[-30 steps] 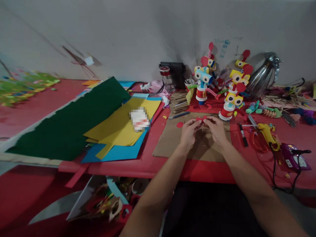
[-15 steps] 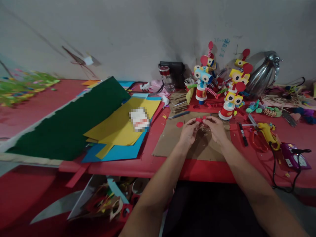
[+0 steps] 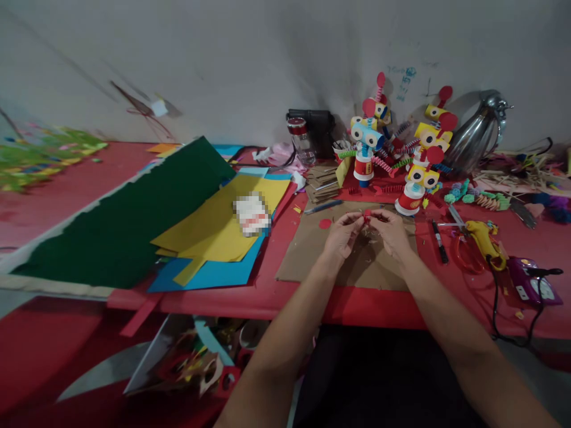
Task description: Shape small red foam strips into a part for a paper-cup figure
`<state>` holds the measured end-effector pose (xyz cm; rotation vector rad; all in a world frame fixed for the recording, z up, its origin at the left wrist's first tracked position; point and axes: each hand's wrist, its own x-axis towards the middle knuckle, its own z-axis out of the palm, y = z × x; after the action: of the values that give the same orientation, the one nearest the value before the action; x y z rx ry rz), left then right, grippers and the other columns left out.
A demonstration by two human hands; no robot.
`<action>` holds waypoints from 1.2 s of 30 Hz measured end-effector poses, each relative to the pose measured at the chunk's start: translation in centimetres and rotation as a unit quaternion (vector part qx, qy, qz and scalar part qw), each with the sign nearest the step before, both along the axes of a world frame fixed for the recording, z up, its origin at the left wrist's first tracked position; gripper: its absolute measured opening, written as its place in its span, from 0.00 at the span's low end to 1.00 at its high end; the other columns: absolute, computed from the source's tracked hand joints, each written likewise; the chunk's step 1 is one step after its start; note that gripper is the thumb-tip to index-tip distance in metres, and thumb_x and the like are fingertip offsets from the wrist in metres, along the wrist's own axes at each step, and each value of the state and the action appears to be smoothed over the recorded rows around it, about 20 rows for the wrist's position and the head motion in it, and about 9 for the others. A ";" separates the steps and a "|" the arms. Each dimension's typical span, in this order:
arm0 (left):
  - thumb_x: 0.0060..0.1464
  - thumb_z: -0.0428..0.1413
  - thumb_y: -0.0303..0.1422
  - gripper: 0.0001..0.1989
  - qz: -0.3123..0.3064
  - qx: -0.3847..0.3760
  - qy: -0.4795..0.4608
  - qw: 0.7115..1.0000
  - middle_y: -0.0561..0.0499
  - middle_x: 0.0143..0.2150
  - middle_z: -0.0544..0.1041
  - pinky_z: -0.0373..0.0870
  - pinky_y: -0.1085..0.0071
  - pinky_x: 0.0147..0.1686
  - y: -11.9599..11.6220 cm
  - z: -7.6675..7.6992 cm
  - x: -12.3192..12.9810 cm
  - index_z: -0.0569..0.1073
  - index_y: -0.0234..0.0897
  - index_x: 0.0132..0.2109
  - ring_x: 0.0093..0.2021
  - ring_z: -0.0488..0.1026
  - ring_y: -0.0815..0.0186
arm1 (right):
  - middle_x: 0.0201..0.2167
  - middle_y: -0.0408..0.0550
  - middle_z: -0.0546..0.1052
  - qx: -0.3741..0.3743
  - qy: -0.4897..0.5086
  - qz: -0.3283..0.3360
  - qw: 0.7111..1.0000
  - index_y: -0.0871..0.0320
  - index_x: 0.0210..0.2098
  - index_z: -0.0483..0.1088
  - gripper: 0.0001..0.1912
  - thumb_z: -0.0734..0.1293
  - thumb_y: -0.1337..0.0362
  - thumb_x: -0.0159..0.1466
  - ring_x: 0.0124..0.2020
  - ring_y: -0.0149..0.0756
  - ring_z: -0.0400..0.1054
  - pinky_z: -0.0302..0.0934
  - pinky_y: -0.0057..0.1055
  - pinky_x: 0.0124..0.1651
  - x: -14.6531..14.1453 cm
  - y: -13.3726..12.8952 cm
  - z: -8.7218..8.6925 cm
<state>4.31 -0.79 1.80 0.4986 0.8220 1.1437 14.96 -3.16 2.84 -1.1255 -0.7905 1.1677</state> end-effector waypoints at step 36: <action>0.32 0.68 0.29 0.11 0.034 0.087 0.008 0.996 0.51 0.28 0.79 0.69 0.72 0.39 -0.3 0.0 0.2 0.79 0.34 0.29 0.30 0.74 0.70 | 0.24 0.40 0.75 0.075 -0.098 -0.035 0.992 0.56 0.25 0.72 0.08 0.72 0.61 0.46 0.28 0.32 0.67 0.64 0.32 0.36 0.1 0.1 -0.4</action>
<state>4.48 -1.09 1.84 0.6279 0.7613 1.2827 15.05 -3.08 2.43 -1.1441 -0.9652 0.9336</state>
